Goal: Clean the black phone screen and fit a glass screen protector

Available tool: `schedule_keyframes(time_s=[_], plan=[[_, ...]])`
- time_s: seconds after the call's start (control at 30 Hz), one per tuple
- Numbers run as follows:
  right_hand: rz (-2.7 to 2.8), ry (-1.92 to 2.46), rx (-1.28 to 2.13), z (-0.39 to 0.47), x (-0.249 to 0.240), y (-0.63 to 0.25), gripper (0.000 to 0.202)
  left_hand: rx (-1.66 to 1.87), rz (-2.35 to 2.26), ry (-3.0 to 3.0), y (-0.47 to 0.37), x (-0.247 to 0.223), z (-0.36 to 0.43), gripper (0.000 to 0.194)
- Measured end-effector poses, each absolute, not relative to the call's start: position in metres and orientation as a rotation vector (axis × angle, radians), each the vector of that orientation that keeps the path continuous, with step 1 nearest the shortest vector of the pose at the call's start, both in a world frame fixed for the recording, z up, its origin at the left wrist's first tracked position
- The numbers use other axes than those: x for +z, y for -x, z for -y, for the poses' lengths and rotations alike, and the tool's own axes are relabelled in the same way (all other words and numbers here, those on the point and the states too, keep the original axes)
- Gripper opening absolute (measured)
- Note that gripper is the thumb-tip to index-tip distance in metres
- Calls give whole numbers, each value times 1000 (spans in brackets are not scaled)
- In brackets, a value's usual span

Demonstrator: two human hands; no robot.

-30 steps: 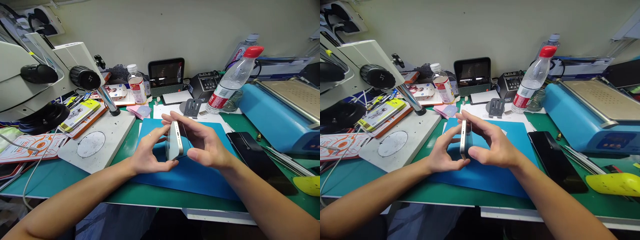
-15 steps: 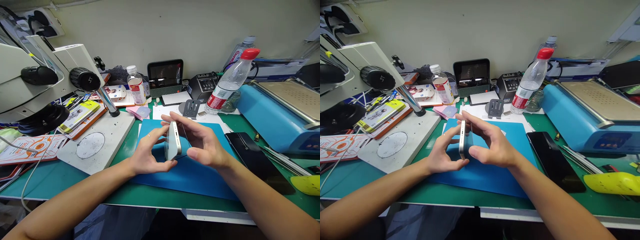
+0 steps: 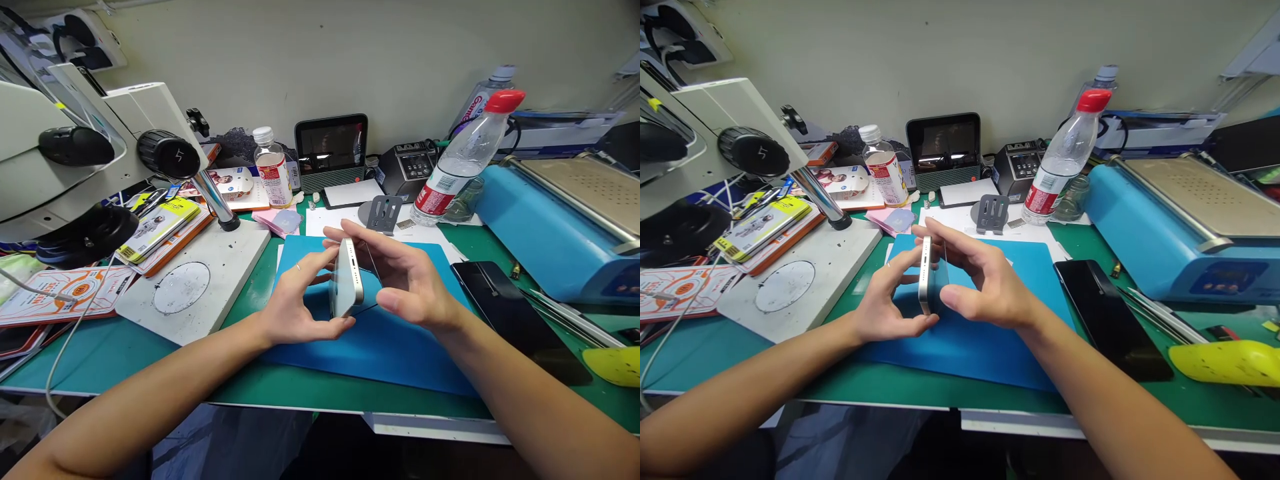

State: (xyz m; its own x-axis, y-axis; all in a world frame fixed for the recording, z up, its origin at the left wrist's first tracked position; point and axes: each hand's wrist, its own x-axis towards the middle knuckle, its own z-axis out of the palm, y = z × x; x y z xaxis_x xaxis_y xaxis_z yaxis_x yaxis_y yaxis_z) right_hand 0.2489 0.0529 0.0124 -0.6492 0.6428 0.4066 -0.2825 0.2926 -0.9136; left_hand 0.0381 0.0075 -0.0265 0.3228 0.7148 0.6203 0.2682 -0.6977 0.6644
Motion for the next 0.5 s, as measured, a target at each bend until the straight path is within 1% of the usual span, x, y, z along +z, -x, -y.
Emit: schedule_keyframes(time_s=[0.5], plan=[[1742,335,1504,-51,12,-246,70,1373,-894,-2070,-40,-27,-6,93]])
